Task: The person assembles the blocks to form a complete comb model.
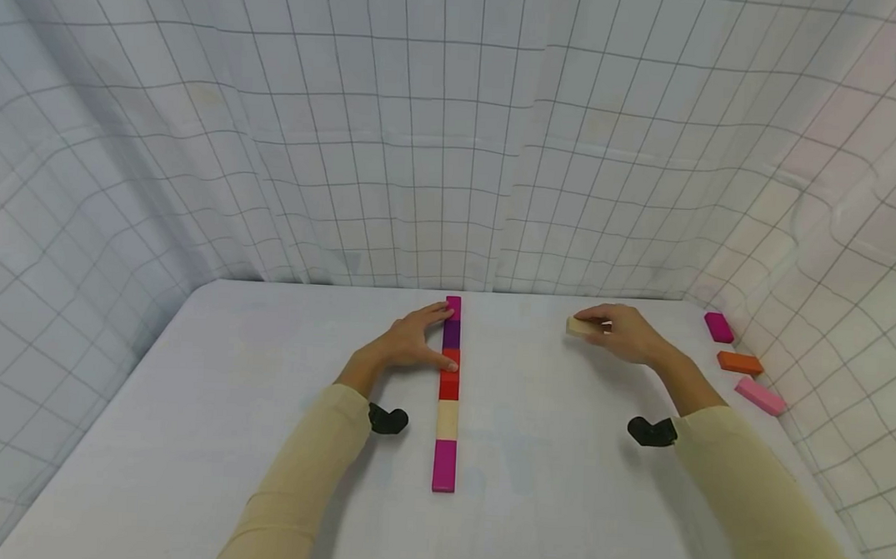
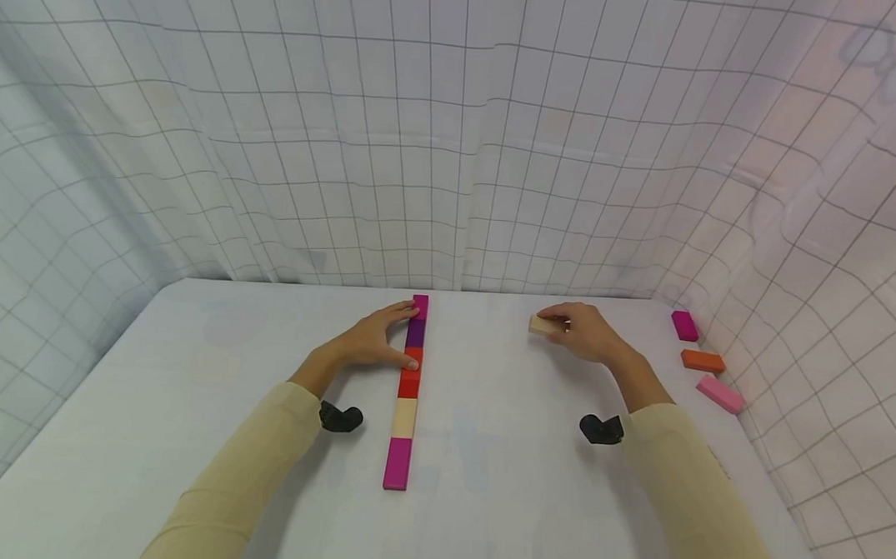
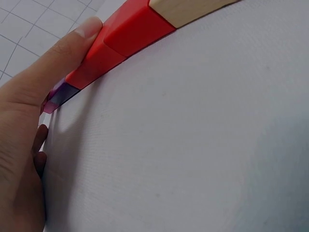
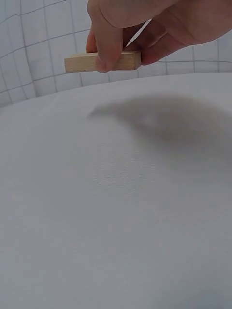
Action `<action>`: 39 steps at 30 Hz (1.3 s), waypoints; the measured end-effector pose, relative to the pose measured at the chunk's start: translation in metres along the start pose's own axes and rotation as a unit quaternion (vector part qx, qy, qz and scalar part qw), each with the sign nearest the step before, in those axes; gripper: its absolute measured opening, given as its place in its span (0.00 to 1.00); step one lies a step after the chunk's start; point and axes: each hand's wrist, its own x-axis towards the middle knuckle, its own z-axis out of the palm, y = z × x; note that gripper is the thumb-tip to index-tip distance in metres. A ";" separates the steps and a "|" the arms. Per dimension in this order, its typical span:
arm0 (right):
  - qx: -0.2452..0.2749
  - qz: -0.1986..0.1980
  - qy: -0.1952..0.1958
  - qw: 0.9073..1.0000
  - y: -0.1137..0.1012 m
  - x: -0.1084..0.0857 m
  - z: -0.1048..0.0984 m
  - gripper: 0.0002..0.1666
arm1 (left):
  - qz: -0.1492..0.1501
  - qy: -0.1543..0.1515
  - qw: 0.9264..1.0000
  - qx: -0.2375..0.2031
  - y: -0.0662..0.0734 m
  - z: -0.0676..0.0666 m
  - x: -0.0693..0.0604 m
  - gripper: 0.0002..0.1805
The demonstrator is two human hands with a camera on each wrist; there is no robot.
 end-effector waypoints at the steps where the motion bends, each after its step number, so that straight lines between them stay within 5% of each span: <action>1: 0.000 -0.002 0.000 1.000 -0.002 0.003 0.003 0.23 | 0.000 0.001 1.000 -0.001 0.000 0.000 0.000 0.58; 20: -0.002 -0.063 0.024 0.998 -0.036 0.046 0.048 0.22 | 0.003 0.003 1.000 0.004 0.002 0.003 0.003 0.58; 39: -0.020 -0.063 0.055 0.996 -0.069 0.102 0.097 0.21 | -0.008 0.003 1.000 0.002 0.000 0.001 0.001 0.59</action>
